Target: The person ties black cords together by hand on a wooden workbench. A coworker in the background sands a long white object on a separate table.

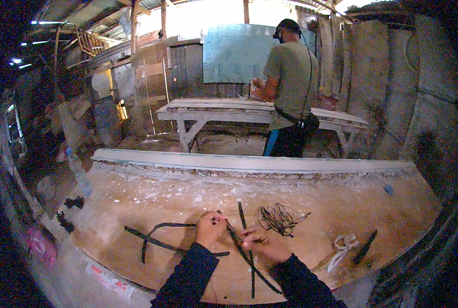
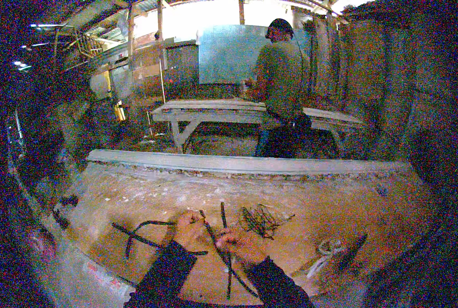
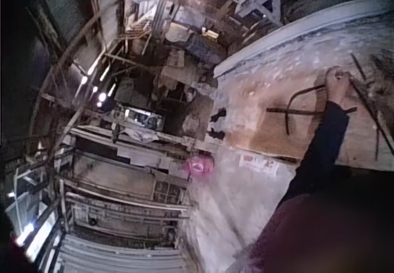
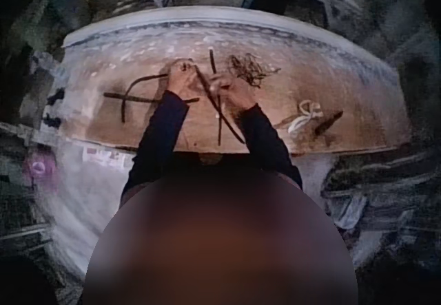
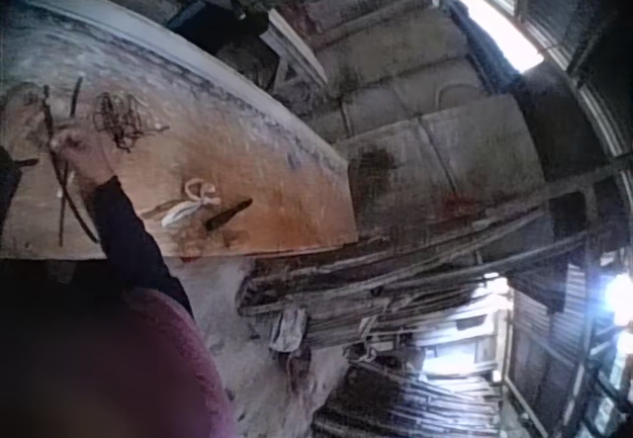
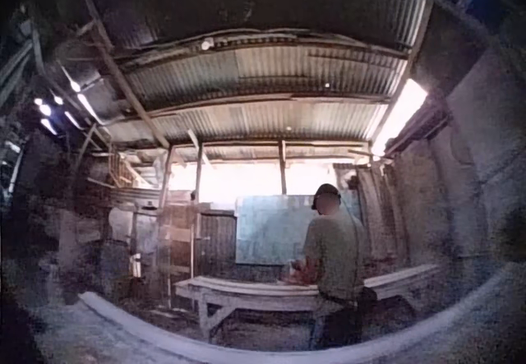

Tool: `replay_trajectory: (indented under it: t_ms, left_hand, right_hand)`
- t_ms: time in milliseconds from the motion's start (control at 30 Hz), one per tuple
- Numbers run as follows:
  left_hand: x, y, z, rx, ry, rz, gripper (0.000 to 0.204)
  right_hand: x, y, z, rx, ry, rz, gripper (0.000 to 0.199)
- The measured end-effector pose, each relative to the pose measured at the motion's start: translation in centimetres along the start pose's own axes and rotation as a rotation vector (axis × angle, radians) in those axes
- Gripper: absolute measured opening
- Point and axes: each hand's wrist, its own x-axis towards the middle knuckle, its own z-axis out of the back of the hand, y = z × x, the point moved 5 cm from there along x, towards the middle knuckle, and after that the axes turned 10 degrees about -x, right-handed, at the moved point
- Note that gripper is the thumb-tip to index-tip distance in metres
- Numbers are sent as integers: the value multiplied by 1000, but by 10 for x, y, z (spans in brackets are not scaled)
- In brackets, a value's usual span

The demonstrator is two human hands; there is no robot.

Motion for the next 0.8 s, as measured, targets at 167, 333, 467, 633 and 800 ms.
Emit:
replay_trajectory:
  t_ms: [167,333,467,633,800]
  left_hand:
    - [-4,-12,-5,266,37,-249,6]
    - [-4,-8,-11,152,140,-122,6]
    - [-15,-17,-24,167,265,-30,12]
    - [-44,-45,-55,472,609,-276,12]
    - [-63,-31,-84,155,785,-165,13]
  right_hand:
    - [-3,1,-21,64,133,39,14]
    - [-4,-4,-4,136,5,-54,12]
    - [-2,-11,25,12,-268,-6,10]
    - [-6,-7,50,-57,-763,-74,11]
    - [-8,4,49,-13,-762,30,12]
